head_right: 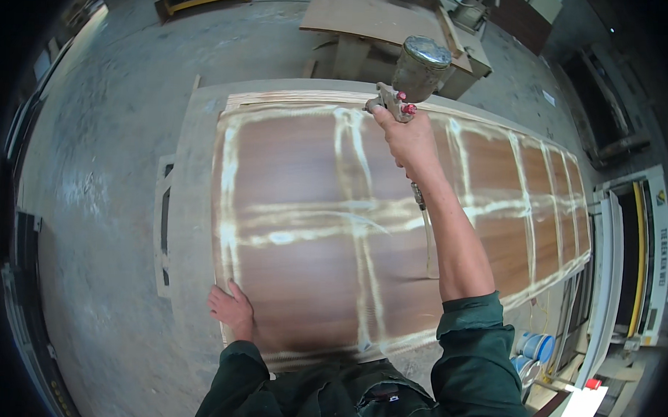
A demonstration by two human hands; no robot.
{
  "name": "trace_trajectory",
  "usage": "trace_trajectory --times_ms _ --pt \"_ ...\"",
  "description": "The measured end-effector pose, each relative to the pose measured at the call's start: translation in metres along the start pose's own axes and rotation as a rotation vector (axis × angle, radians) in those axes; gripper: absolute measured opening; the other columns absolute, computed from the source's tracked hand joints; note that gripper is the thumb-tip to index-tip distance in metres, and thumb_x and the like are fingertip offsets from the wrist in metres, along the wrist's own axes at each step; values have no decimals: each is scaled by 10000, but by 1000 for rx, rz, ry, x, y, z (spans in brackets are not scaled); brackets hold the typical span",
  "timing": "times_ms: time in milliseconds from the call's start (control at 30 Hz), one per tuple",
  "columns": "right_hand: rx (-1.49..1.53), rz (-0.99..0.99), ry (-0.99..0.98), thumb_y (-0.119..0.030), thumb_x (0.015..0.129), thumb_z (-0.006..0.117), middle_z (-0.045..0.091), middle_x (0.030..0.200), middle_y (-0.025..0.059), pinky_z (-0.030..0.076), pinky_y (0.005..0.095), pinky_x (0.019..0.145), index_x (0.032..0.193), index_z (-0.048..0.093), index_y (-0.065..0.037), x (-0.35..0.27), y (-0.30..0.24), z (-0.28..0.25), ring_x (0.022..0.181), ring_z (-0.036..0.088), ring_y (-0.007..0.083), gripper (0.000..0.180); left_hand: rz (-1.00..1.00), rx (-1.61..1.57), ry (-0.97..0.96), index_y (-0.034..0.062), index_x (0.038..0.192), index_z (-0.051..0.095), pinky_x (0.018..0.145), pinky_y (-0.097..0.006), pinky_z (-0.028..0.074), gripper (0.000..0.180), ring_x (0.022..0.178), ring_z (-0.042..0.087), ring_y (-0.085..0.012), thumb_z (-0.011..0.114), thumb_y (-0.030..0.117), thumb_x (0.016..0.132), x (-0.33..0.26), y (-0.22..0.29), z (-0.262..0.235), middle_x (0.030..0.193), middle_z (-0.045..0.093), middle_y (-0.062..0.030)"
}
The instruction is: Using a spray gun to apply a coating to a large wooden panel in an industrial manufacturing setting.
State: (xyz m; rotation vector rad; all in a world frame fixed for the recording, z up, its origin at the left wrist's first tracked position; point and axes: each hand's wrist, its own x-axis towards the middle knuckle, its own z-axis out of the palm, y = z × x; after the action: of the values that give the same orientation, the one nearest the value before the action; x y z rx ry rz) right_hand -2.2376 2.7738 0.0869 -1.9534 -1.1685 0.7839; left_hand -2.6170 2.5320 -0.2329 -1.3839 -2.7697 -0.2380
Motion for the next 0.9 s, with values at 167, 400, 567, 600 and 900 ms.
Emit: trace_trajectory --times_ms 167,400,567,600,900 --pt "-15 79 116 -382 1006 726 520 645 -16 340 297 372 851 617 -57 14 40 -51 428 434 86 376 4 -7 -31 20 1362 543 919 -522 419 613 1167 531 -375 474 548 1059 -2 1 0 1240 591 -163" --pt "-157 6 312 -445 953 750 557 591 31 420 349 438 875 678 -7 37 88 -96 461 526 150 451 1 -4 -3 21 1387 536 914 -529 416 629 1188 526 -379 479 551 1052 -2 2 3 1248 592 -163" --pt "47 99 188 -362 1001 736 532 648 -5 350 307 380 842 608 -46 30 73 -83 432 440 86 376 -1 -11 -12 18 1388 538 920 -527 414 624 1195 526 -380 482 542 1053 -2 1 1 1250 596 -166" --pt "47 100 184 -362 1001 736 532 648 -5 350 307 380 842 608 -46 31 72 -79 432 440 86 376 -3 -10 -13 18 1387 539 922 -526 413 622 1198 527 -381 485 539 1053 -2 1 1 1255 597 -167" --pt "105 86 89 -400 965 764 528 603 -17 352 334 392 773 600 -52 37 59 -27 449 451 100 430 -19 -29 -30 15 1386 542 962 -524 407 620 1208 529 -383 493 535 1051 -2 2 0 1268 602 -173"
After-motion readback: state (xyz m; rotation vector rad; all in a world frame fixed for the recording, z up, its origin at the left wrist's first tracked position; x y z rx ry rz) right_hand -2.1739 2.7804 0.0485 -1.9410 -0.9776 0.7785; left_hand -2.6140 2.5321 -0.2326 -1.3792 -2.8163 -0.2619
